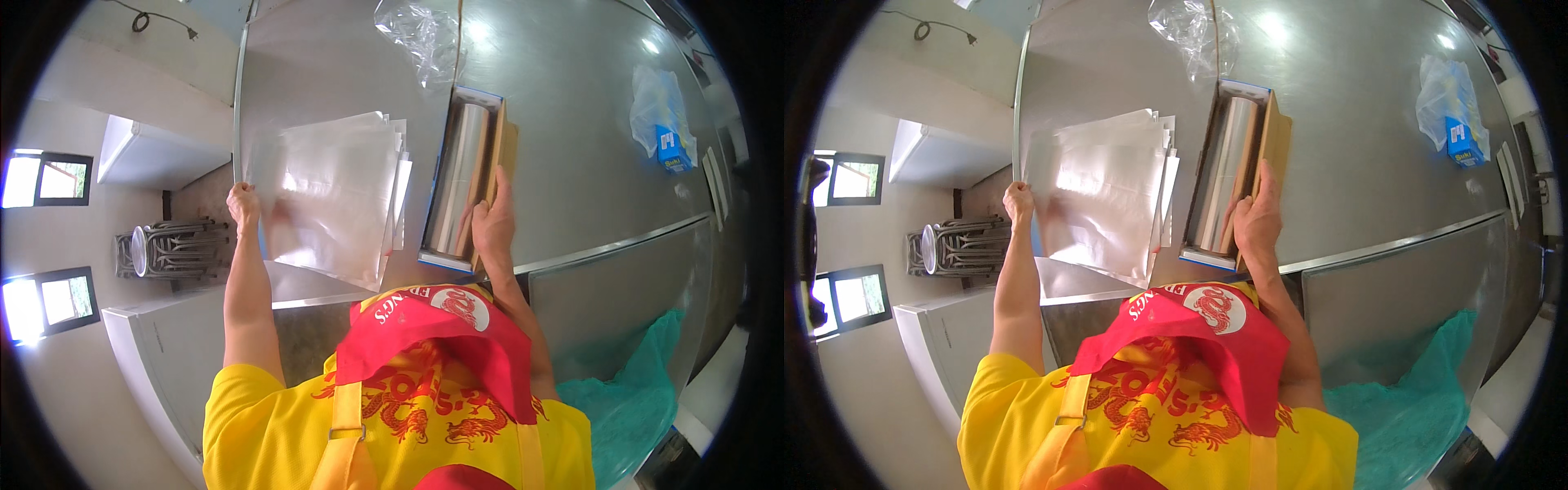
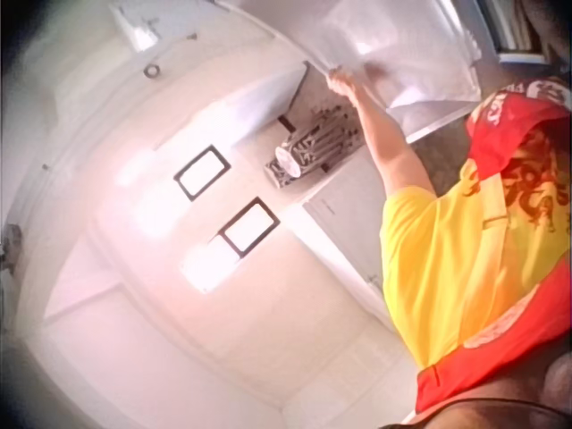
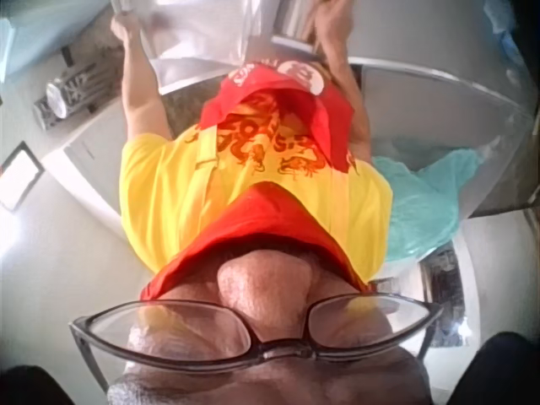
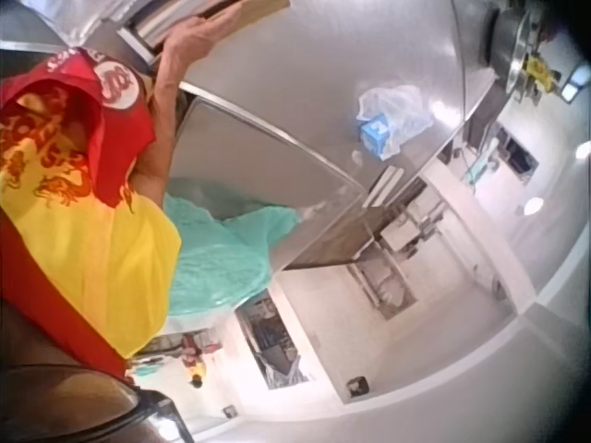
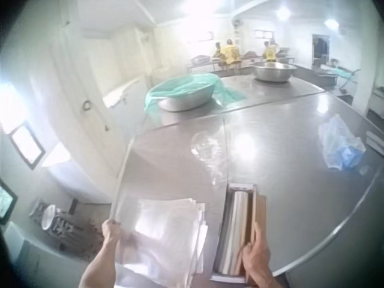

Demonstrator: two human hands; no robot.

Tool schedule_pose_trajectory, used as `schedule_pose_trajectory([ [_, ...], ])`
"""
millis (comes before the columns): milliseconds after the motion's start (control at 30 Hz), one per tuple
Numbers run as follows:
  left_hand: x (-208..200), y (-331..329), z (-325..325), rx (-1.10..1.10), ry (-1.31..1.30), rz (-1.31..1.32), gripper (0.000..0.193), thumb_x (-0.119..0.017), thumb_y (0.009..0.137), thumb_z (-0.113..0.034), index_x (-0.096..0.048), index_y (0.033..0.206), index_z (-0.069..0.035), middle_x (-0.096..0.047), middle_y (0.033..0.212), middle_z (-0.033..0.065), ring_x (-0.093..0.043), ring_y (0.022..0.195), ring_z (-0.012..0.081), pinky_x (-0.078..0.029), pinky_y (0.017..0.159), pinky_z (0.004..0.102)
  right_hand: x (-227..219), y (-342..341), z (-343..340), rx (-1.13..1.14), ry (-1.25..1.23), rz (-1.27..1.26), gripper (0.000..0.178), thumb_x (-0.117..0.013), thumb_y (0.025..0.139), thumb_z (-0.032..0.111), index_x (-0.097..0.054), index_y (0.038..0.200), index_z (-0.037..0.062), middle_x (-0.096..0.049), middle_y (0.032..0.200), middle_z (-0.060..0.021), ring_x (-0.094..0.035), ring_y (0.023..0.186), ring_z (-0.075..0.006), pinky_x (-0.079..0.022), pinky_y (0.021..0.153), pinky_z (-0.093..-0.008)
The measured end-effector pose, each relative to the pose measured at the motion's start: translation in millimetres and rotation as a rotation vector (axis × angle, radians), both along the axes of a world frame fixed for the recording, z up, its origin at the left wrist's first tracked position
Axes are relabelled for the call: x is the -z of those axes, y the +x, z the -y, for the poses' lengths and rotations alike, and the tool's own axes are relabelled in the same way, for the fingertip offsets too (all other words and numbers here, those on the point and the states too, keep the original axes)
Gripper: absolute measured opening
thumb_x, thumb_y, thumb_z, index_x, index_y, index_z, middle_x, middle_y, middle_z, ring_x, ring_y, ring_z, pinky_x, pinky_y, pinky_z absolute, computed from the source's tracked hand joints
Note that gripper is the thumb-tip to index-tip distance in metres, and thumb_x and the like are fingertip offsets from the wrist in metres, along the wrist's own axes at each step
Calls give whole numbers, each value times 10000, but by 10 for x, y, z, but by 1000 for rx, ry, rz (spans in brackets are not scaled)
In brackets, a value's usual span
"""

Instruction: The person repeatedly pulls a clear plastic sheet from a roll, cuts it with a handheld cutter, and stacks the cut pieces on a stainless steel table. The person handles the plastic roll and cutter throughout the task.

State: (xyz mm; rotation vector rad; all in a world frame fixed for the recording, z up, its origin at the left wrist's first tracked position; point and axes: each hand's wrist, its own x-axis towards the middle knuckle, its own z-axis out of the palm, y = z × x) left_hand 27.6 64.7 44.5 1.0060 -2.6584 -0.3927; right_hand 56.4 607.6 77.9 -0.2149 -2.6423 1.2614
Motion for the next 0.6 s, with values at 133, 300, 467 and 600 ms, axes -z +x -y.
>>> schedule_pose_trajectory([
  [133, 4, -70, -141, -71, 31, 20, 230, -665, 919, -130, -704, 1127, -40, -706, 1117, 219, -682, 1076, 406, -545, 909, 489, -29, -8, 22, 3, -34, 21, 664, -495, 916, 1, -360, 1560, 88, -487, 1524, -210, -499, 1386, -410, -438, 1131, -461],
  [300, 137, -101, -142, 69, -199, -69, 360, -646, 884, -45, -649, 1243, -35, -571, 1288, 244, -569, 1215, 434, -493, 970, 531, -16, -17, 42, -2, -57, 8, 668, -487, 919, 2, -359, 1566, 104, -467, 1547, -194, -533, 1351, -414, -460, 1108, -458],
  [467, -12, -276, -1323, 298, -509, -147, 442, -684, 828, -71, -668, 1269, -99, -510, 1428, 193, -446, 1361, 388, -314, 1089, 569, 18, -9, 24, 26, -44, 17, 670, -490, 919, 3, -358, 1568, 108, -478, 1542, -185, -550, 1328, -418, -473, 1093, -459],
  [600, -24, -422, -1945, 554, -115, -254, 316, -711, 833, -112, -731, 1147, -102, -573, 1374, 168, -492, 1327, 365, -382, 1069, 541, -6, -20, 49, 14, -50, -14, 669, -491, 912, -9, -366, 1560, 100, -483, 1528, -194, -543, 1327, -424, -475, 1089, -464],
])
